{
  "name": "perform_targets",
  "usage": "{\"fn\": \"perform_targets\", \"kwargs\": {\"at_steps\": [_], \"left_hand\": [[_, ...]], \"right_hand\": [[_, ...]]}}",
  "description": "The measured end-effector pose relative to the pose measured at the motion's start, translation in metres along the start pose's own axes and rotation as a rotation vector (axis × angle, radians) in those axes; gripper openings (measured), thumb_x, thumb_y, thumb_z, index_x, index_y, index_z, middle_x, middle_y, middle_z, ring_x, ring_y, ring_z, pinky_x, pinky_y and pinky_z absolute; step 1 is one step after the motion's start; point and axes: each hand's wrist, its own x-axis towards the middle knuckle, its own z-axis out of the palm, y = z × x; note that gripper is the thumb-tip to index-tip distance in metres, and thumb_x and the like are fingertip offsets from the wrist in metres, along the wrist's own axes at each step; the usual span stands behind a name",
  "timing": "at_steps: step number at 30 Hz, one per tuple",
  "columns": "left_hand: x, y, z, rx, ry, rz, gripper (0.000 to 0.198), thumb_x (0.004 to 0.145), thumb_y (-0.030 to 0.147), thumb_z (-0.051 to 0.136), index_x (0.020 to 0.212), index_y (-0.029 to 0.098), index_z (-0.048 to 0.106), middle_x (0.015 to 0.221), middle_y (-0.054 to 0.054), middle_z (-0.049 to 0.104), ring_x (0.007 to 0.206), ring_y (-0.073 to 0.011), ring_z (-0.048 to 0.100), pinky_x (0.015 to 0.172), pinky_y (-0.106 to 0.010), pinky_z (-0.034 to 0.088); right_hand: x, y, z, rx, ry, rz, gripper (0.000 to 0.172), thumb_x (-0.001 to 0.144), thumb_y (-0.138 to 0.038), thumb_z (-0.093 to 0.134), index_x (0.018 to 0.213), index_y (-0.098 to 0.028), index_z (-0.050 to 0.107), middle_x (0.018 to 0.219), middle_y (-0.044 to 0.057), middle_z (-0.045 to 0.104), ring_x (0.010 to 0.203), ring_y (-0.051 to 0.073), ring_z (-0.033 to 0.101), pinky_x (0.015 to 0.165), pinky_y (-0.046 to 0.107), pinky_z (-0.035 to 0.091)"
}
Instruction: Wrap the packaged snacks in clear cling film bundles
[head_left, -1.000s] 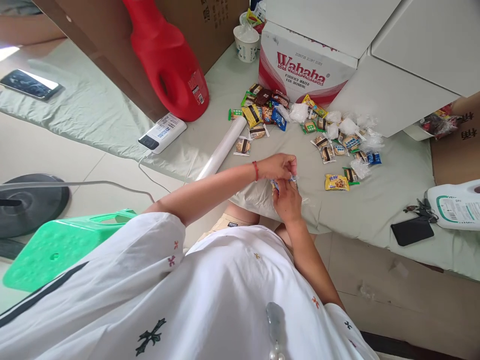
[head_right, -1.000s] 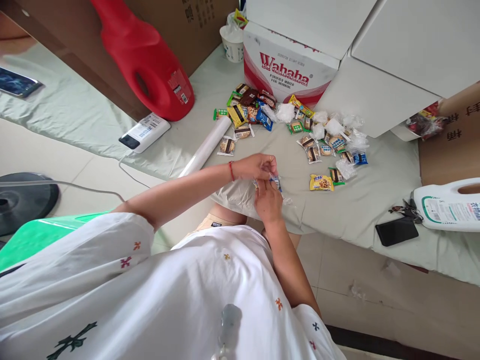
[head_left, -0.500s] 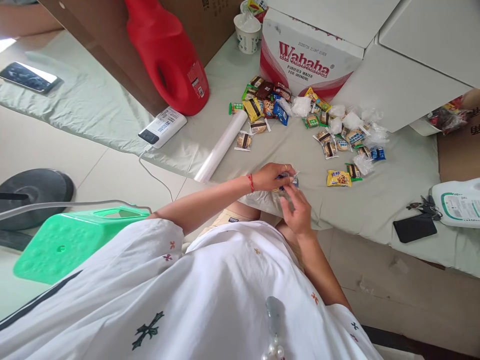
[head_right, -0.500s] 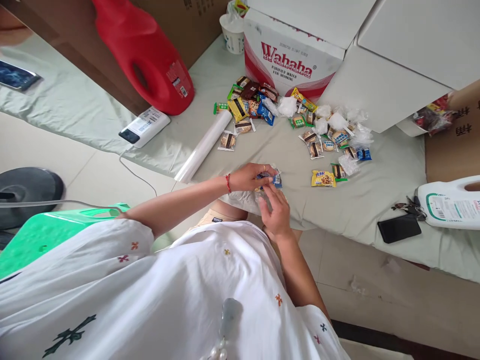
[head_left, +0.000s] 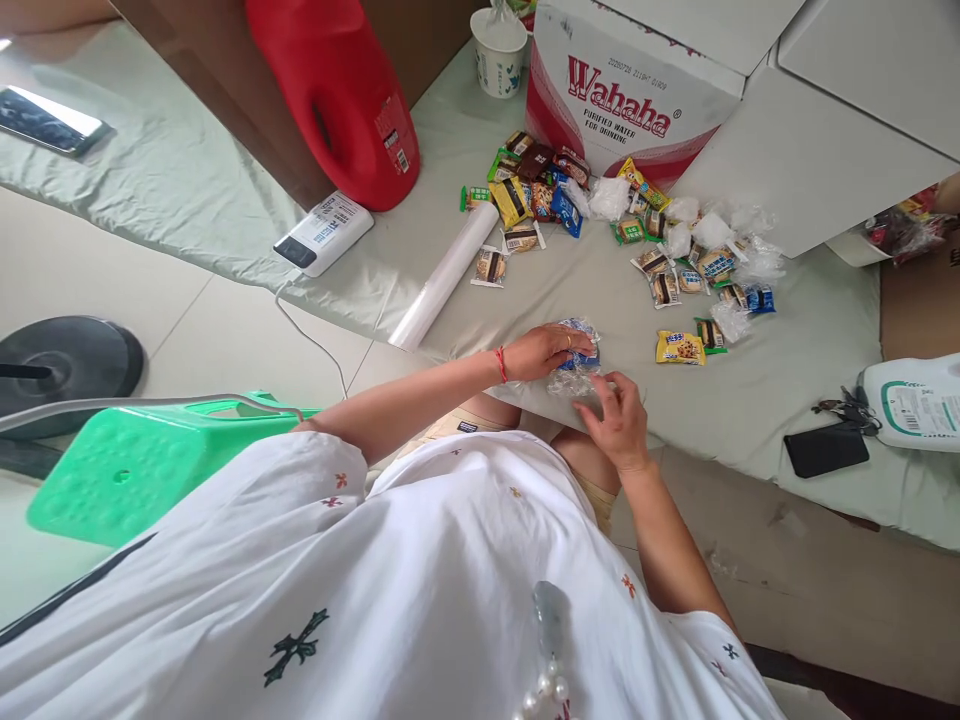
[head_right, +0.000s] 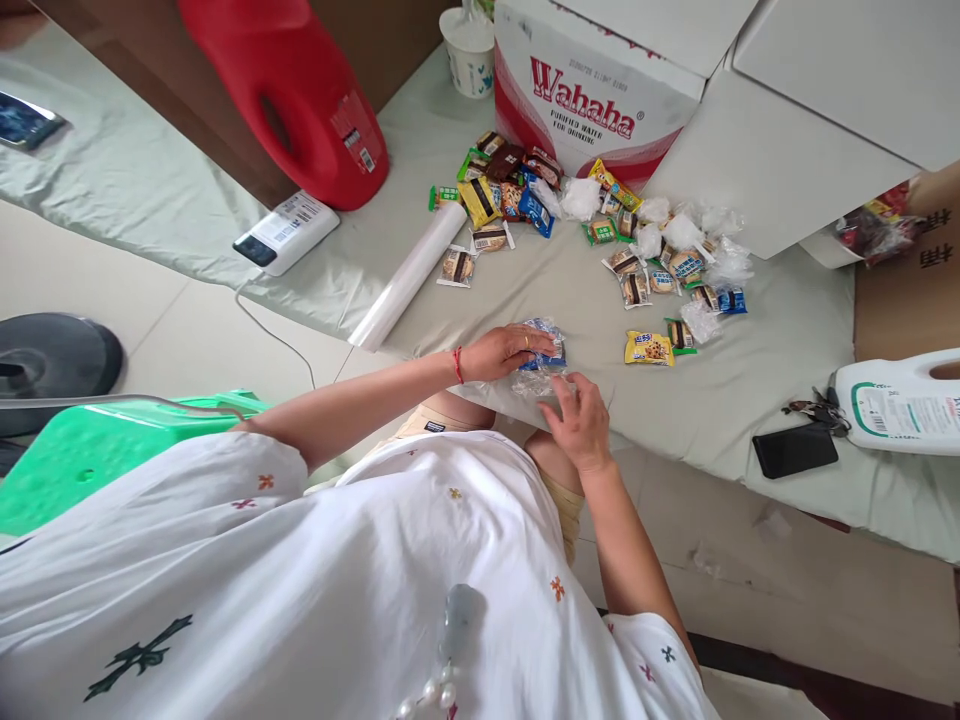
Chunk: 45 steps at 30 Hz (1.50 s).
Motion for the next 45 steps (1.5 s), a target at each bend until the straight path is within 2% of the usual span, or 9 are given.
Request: {"fn": "perform_targets", "kwargs": {"at_steps": [6,12,15,18,22,27,37,42,45], "left_hand": [[0.001,0.0,-0.003,0.005,-0.006,-0.016,0.038,0.099,0.014,0.05,0.126,0.025,0.073,0.137,-0.007,0.073,0.137,-0.0212,0.061,0.12,-0.041,0.045],[0.0,0.001,-0.008,-0.065,0.01,-0.051,0.035,0.1,0.022,0.053,0.127,0.027,0.074,0.14,-0.008,0.071,0.138,-0.024,0.061,0.12,-0.043,0.045],[-0.001,-0.001,-0.006,-0.082,0.029,-0.039,0.033,0.102,0.028,0.053,0.127,0.028,0.074,0.141,-0.008,0.07,0.138,-0.0245,0.061,0.121,-0.042,0.044],[-0.001,-0.004,-0.004,-0.102,0.048,-0.022,0.034,0.103,0.03,0.051,0.129,0.027,0.073,0.14,-0.009,0.071,0.141,-0.024,0.059,0.121,-0.04,0.043],[-0.001,-0.003,0.001,-0.072,0.066,-0.017,0.035,0.103,0.027,0.048,0.128,0.025,0.073,0.138,-0.01,0.072,0.14,-0.0237,0.059,0.121,-0.041,0.043],[-0.003,0.007,0.013,0.024,0.154,-0.063,0.037,0.102,0.02,0.046,0.127,0.022,0.072,0.136,-0.012,0.072,0.139,-0.025,0.06,0.12,-0.045,0.044],[-0.007,0.014,0.035,0.19,0.294,-0.175,0.041,0.1,0.013,0.043,0.131,0.02,0.068,0.131,-0.011,0.075,0.141,-0.0238,0.059,0.118,-0.046,0.045],[-0.007,0.013,0.037,0.243,0.311,-0.154,0.04,0.101,0.013,0.042,0.132,0.017,0.067,0.128,-0.011,0.076,0.14,-0.0232,0.059,0.117,-0.043,0.046],[-0.007,0.015,0.038,0.275,0.301,-0.166,0.04,0.102,0.013,0.041,0.132,0.017,0.067,0.127,-0.011,0.076,0.14,-0.0233,0.06,0.116,-0.044,0.046]], "right_hand": [[0.02,-0.025,-0.022,0.006,0.044,0.019,0.026,0.104,-0.03,0.054,0.105,-0.029,0.08,0.093,0.008,0.07,0.089,0.022,0.057,0.083,0.036,0.052],[-0.006,-0.028,-0.067,0.207,0.195,0.258,0.022,0.099,-0.04,0.062,0.098,-0.025,0.079,0.09,0.008,0.069,0.082,0.021,0.062,0.079,0.038,0.055],[-0.025,-0.038,-0.06,0.578,0.064,0.563,0.028,0.091,-0.05,0.07,0.091,-0.023,0.078,0.081,0.005,0.068,0.062,0.015,0.055,0.056,0.03,0.049],[-0.027,-0.058,-0.04,1.101,-0.138,0.919,0.039,0.079,-0.058,0.079,0.091,-0.02,0.076,0.077,0.003,0.069,0.046,0.006,0.035,0.038,0.021,0.027],[0.002,-0.079,-0.019,1.533,-0.053,1.148,0.049,0.073,-0.061,0.084,0.097,-0.021,0.071,0.104,0.007,0.077,0.045,0.001,0.028,0.036,0.016,0.024],[0.029,-0.075,-0.007,1.506,0.13,1.17,0.051,0.058,-0.045,0.097,0.085,-0.02,0.062,0.073,-0.004,0.068,0.044,0.0,0.032,0.037,0.012,0.022],[-0.011,-0.054,-0.023,1.271,0.292,1.242,0.051,0.054,-0.048,0.097,0.078,-0.019,0.063,0.066,-0.007,0.062,0.043,-0.001,0.035,0.037,0.011,0.022],[0.02,-0.053,-0.016,1.395,0.143,1.222,0.065,0.067,-0.077,0.08,0.092,-0.019,0.065,0.09,0.005,0.077,0.042,0.001,0.038,0.034,0.015,0.019],[0.038,-0.052,-0.011,1.381,0.116,1.189,0.062,0.059,-0.069,0.089,0.086,-0.019,0.063,0.077,0.001,0.073,0.042,0.002,0.038,0.034,0.015,0.017]]}}
